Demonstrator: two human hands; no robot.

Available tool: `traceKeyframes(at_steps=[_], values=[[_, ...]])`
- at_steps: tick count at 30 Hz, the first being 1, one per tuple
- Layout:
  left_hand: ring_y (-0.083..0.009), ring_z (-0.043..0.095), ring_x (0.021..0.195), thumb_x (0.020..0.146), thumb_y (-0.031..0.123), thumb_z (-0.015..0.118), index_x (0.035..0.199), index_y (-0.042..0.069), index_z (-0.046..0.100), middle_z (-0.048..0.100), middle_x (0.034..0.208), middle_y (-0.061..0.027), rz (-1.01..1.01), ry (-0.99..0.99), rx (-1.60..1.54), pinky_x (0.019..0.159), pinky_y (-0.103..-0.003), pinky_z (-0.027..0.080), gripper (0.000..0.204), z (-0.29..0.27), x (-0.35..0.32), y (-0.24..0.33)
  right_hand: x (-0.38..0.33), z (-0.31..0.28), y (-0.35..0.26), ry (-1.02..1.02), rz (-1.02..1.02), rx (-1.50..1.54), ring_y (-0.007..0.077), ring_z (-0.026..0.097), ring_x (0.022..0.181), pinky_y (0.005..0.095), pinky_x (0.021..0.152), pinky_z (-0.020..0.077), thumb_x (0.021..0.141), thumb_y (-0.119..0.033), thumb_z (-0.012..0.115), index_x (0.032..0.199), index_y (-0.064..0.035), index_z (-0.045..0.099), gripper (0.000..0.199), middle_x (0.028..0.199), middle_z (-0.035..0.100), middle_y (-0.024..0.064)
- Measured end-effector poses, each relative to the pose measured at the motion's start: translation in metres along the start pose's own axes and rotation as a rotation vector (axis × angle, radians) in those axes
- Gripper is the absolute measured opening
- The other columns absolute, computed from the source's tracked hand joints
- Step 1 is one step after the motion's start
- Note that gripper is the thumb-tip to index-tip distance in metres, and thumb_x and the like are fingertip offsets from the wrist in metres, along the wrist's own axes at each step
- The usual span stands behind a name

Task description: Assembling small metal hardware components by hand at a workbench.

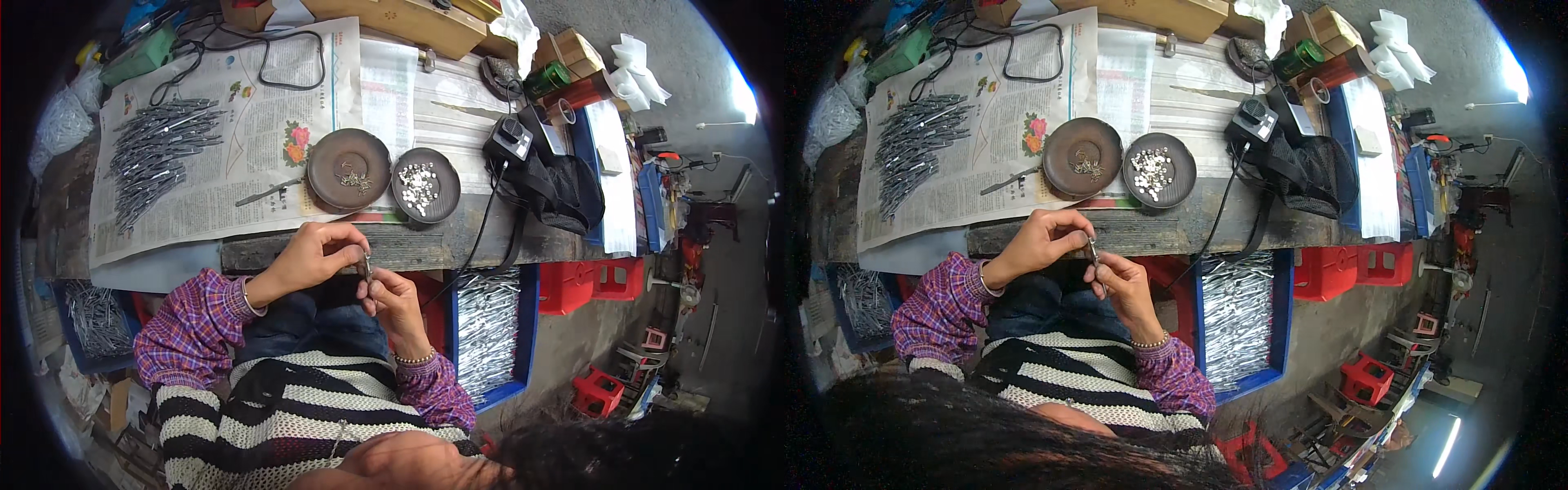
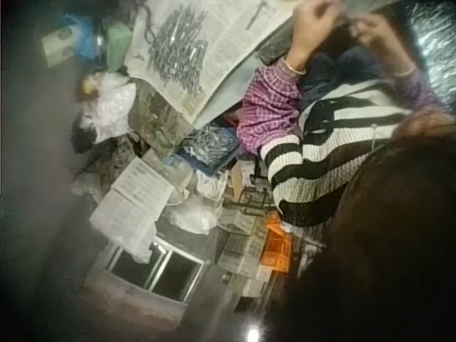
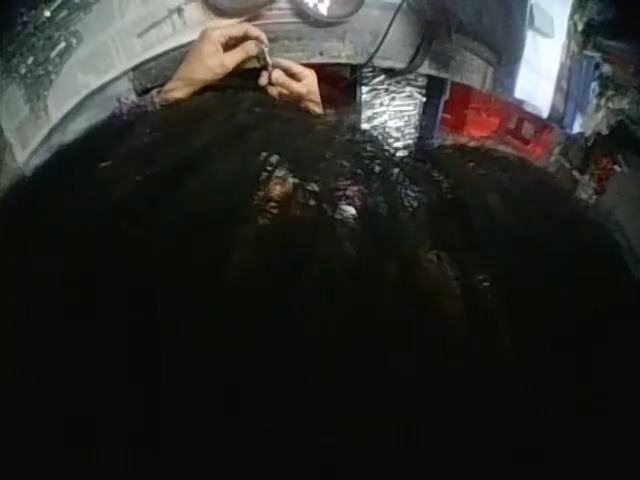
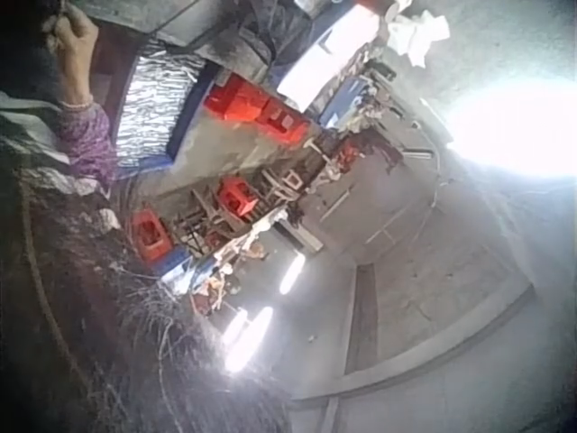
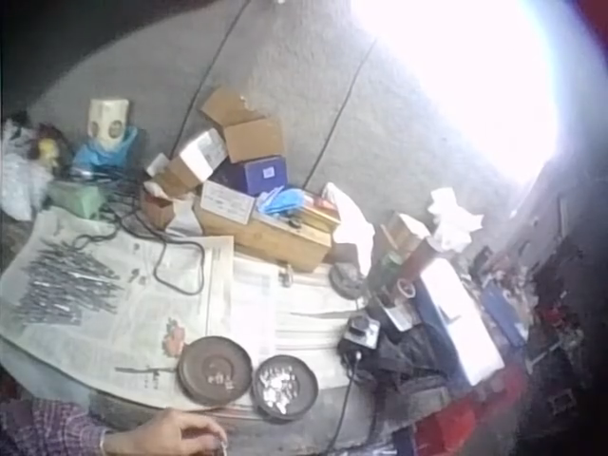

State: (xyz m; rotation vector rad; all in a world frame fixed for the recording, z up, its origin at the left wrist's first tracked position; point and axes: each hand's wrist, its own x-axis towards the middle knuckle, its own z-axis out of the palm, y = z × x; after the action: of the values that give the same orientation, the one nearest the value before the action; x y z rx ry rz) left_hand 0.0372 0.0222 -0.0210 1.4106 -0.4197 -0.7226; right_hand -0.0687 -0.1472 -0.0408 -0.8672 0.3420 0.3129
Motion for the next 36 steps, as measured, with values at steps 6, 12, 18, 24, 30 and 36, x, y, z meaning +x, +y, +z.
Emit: traceKeyframes(at_steps=[6,12,18,24,30,36], values=[[-0.0081,0.059,0.070,0.078,0.011,0.065,0.088,0.000,0.065,0.066,0.078,-0.0049,0.148,0.035,0.207,0.065,-0.023,0.047,0.015,0.002,-0.002,0.003,-0.003,0.003,-0.001,0.007,-0.003,0.008,0.0117,0.053,0.061,0.0209,0.055,0.0431,0.087,-0.008,0.059,0.112,0.0052,0.057,0.029,0.083,0.062,0.0111],[-0.0070,0.058,0.072,0.080,0.008,0.063,0.089,-0.001,0.062,0.062,0.077,-0.0023,0.166,0.014,-0.075,0.068,-0.023,0.047,0.013,0.000,-0.008,0.006,-0.003,0.009,0.004,0.022,-0.114,-0.182,0.0179,0.062,0.081,0.0280,0.075,0.0502,0.088,-0.009,0.058,0.111,0.0074,0.057,0.028,0.093,0.063,0.0145],[-0.0081,0.056,0.065,0.083,0.005,0.057,0.090,0.000,0.057,0.059,0.075,-0.0016,0.042,0.061,-0.252,0.059,-0.022,0.044,0.009,-0.044,-0.027,0.048,0.000,0.013,-0.001,-0.016,-0.232,-0.432,0.0183,0.063,0.088,0.0285,0.080,0.0499,0.087,-0.001,0.053,0.105,0.0077,0.060,0.021,0.096,0.064,0.0130],[-0.0209,0.058,0.064,0.073,0.004,0.059,0.084,0.001,0.058,0.058,0.076,-0.0069,0.193,0.366,0.807,0.058,-0.030,0.045,0.011,-0.077,-0.018,0.041,0.001,0.016,-0.004,0.004,-0.202,-0.485,0.0173,0.062,0.088,0.0270,0.080,0.0498,0.086,0.001,0.054,0.102,0.0072,0.062,0.019,0.098,0.063,0.0121],[-0.0296,0.058,0.081,0.071,0.003,0.059,0.079,0.003,0.056,0.057,0.091,-0.0082,0.392,0.453,1.008,0.066,-0.037,0.046,0.008,-0.077,-0.013,0.024,0.000,0.009,-0.014,0.069,-0.227,-0.556,0.0154,0.062,0.086,0.0247,0.078,0.0501,0.085,0.003,0.056,0.100,0.0066,0.063,0.017,0.094,0.064,0.0107],[-0.0293,0.056,0.078,0.070,0.001,0.059,0.081,0.002,0.055,0.055,0.084,-0.0097,0.406,0.358,1.106,0.066,-0.037,0.046,0.012,-0.084,-0.023,0.022,0.005,0.003,-0.023,0.052,-0.308,-0.646,0.0155,0.062,0.083,0.0245,0.073,0.0502,0.085,0.003,0.055,0.099,0.0069,0.063,0.017,0.092,0.063,0.0110]])
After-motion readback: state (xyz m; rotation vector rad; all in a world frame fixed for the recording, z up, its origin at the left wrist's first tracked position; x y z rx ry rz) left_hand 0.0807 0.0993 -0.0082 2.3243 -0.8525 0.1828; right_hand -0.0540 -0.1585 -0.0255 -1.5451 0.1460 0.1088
